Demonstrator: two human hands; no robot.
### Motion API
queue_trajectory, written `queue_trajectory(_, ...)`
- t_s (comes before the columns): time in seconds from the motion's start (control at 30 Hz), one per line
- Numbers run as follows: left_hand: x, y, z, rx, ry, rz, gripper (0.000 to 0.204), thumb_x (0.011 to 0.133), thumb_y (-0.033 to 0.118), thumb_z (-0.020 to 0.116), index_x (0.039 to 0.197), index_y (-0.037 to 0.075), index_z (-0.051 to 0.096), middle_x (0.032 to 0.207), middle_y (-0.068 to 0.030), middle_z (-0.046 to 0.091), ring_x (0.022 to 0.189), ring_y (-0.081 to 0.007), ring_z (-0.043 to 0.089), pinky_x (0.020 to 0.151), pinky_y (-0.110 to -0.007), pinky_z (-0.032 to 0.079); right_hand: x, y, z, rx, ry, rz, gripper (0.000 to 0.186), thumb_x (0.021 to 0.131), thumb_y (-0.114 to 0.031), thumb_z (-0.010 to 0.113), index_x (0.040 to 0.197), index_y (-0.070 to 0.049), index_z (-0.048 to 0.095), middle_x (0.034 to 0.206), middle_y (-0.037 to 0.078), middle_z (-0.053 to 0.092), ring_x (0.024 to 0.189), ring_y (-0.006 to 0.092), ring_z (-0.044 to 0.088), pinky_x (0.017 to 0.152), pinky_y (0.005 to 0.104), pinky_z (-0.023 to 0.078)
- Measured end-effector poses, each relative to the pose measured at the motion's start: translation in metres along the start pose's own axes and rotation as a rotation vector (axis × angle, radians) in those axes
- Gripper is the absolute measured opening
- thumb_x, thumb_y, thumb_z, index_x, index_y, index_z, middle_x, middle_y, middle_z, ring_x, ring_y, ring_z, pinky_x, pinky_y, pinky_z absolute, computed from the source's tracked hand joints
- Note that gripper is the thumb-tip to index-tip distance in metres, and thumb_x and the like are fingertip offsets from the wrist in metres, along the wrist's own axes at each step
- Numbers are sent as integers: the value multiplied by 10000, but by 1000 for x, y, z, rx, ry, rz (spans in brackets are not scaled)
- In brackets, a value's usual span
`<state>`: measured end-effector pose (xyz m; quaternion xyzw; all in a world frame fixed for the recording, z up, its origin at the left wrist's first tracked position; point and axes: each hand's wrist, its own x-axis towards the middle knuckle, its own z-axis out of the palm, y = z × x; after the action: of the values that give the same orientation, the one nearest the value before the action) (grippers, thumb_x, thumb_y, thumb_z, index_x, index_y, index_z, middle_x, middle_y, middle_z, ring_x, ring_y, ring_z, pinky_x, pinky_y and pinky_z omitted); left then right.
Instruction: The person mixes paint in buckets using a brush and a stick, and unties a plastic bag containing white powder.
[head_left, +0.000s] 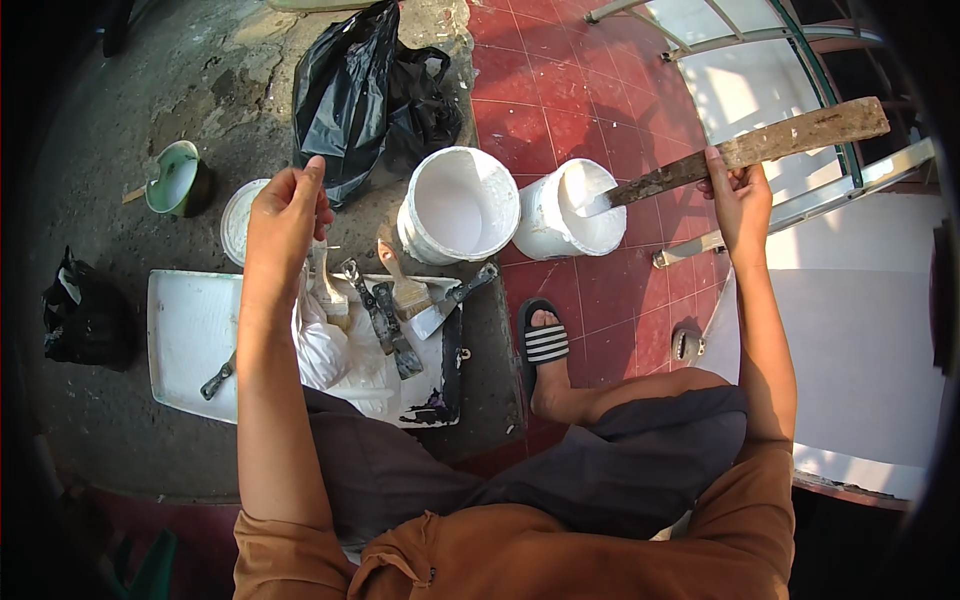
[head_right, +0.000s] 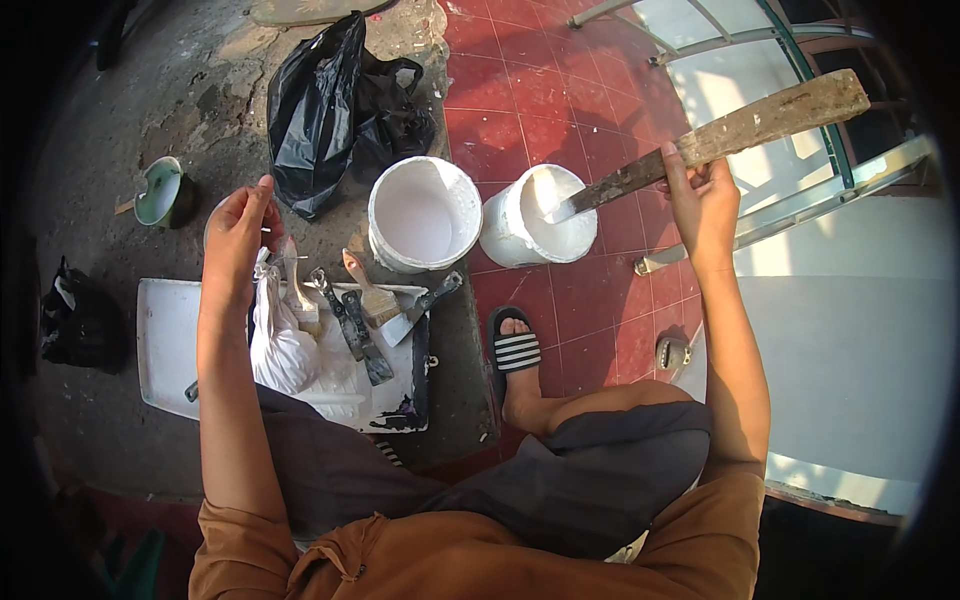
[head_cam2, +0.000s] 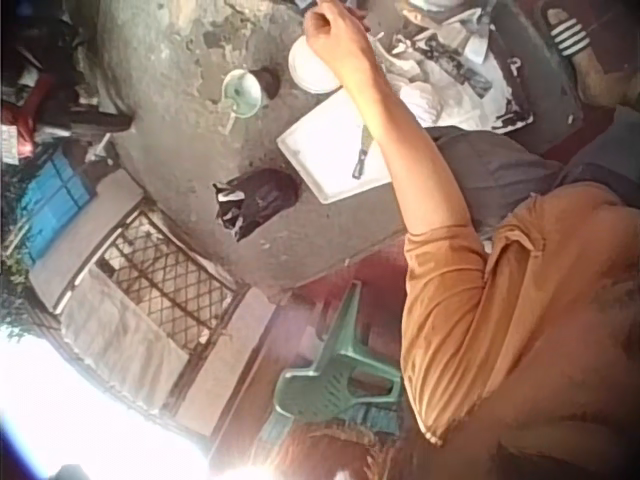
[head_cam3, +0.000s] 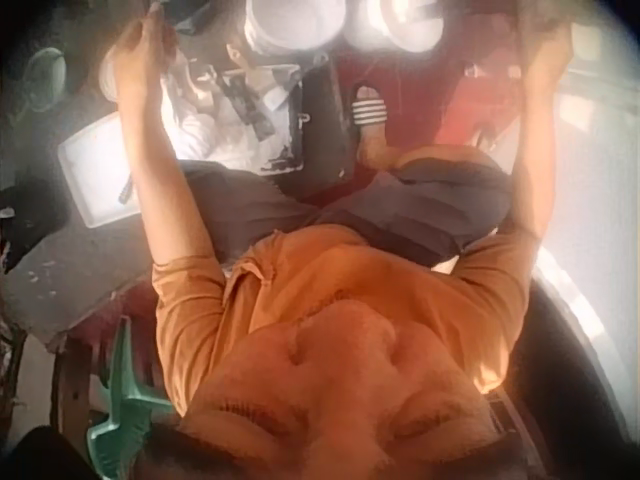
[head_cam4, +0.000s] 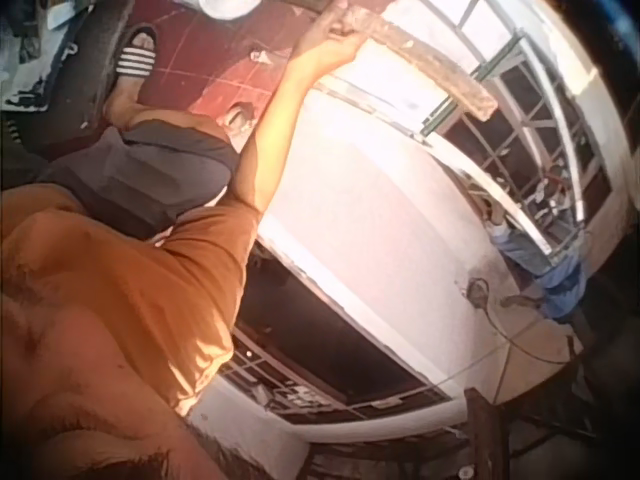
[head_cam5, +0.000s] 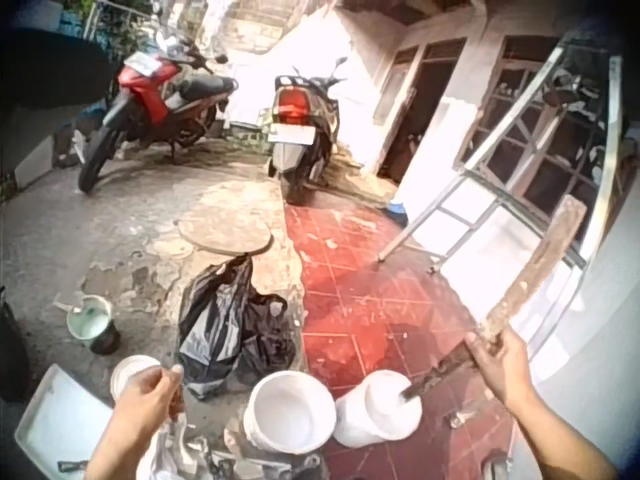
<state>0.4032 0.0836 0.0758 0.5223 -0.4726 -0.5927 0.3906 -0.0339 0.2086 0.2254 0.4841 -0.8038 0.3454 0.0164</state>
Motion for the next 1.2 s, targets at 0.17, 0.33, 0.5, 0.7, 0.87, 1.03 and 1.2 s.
queue_trajectory(0.17,0,2,-3,-59,-25,11,408,1002,425,623,771,94,562,680,4,543,603,-88,518,548,-258,401,-4,-5,-11,3,-5,-20,358,961,-295,718,1028,39,605,788,88,696,690,126,688,616,255,529)
queue_trajectory(0.33,4,2,-12,-137,1,-24,404,995,431,630,781,93,574,695,1,558,619,-90,537,574,-249,433,-8,-11,-31,40,40,-14,312,967,-239,711,1028,46,597,845,93,694,691,124,671,616,261,551)
queue_trajectory(0.5,8,-8,-23,-119,0,-20,397,1002,411,622,771,94,565,701,4,564,614,-84,544,554,-248,421,5,-32,-59,24,105,-21,320,956,-244,725,1032,41,601,852,89,693,661,123,669,609,251,555)
queue_trajectory(0.7,11,-20,-31,18,80,-68,426,1006,423,612,734,98,565,642,-2,556,575,-80,499,551,-248,390,7,-96,-35,151,-38,-16,305,937,-258,730,988,38,680,723,96,690,621,139,668,625,256,538)
queue_trajectory(0.87,24,-36,-23,185,25,-157,418,1010,416,609,741,98,562,657,9,546,581,-73,496,546,-248,385,-11,-93,62,384,-470,114,229,927,-180,731,936,48,723,806,121,735,679,155,710,629,265,568)
queue_trajectory(1.03,39,-52,-4,203,-52,-167,400,1014,411,605,774,94,564,705,20,547,617,-72,504,564,-243,395,-32,-43,141,304,-613,63,179,879,-165,769,895,13,762,804,72,751,713,127,702,642,278,538)
queue_trajectory(1.2,40,-58,0,226,-69,-214,388,1016,398,603,779,92,570,716,18,551,639,-71,512,583,-245,409,-36,-20,160,399,-569,52,159,928,-79,727,885,22,612,842,94,715,777,117,705,683,254,573)
